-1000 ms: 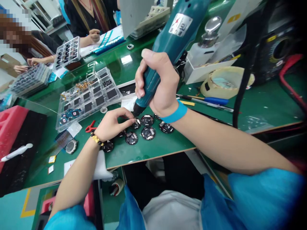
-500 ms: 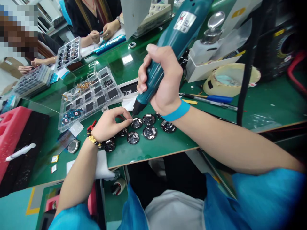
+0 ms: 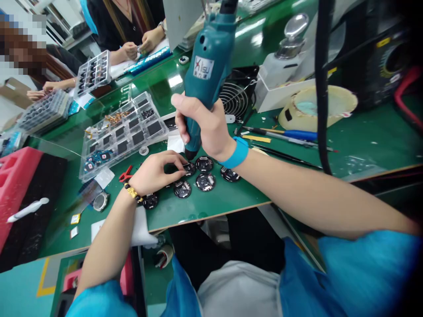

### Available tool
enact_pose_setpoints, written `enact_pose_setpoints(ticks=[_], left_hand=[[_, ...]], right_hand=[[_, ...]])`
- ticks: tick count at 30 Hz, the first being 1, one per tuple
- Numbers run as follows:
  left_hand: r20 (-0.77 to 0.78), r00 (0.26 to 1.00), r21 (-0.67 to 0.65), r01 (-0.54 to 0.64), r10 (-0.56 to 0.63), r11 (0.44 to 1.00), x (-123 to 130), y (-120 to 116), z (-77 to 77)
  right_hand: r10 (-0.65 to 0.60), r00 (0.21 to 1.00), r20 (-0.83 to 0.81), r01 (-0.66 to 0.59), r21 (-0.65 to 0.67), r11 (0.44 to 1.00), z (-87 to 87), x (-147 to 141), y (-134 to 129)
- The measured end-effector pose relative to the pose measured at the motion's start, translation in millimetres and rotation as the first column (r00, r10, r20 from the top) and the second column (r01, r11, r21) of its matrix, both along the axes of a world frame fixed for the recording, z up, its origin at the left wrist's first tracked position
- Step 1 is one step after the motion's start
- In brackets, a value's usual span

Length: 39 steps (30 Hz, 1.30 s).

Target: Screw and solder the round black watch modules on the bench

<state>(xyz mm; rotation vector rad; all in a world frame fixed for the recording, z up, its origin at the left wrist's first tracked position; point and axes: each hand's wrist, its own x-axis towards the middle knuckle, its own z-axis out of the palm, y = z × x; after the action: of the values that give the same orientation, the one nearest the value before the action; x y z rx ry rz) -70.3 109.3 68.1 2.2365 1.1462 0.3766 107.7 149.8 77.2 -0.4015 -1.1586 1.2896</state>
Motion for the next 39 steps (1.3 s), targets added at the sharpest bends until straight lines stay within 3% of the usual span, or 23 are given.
enact_pose_setpoints(ticks=[11,20,27,39], left_hand=[[-0.019,0.999,0.029,0.028,-0.027,0.999,0.5,-1.2,-0.7],[0.044,0.99,-0.034,-0.132,0.133,0.991,1.6,-4.0,11.5],[-0.065,0.998,-0.04,0.018,-0.021,0.999,-0.1,-4.2,9.0],[-0.089,0.996,-0.074,-0.02,0.013,0.997,1.2,-5.1,10.3]], right_hand=[[0.024,0.999,0.036,-0.025,0.014,1.0,0.0,0.8,-3.5],[0.056,0.998,-0.006,-0.056,0.028,0.998,-0.5,1.3,-3.8],[0.047,0.999,0.024,-0.048,0.047,0.998,-1.5,1.5,-1.8],[-0.005,0.992,0.129,0.002,0.02,1.0,-1.6,-1.6,-4.2]])
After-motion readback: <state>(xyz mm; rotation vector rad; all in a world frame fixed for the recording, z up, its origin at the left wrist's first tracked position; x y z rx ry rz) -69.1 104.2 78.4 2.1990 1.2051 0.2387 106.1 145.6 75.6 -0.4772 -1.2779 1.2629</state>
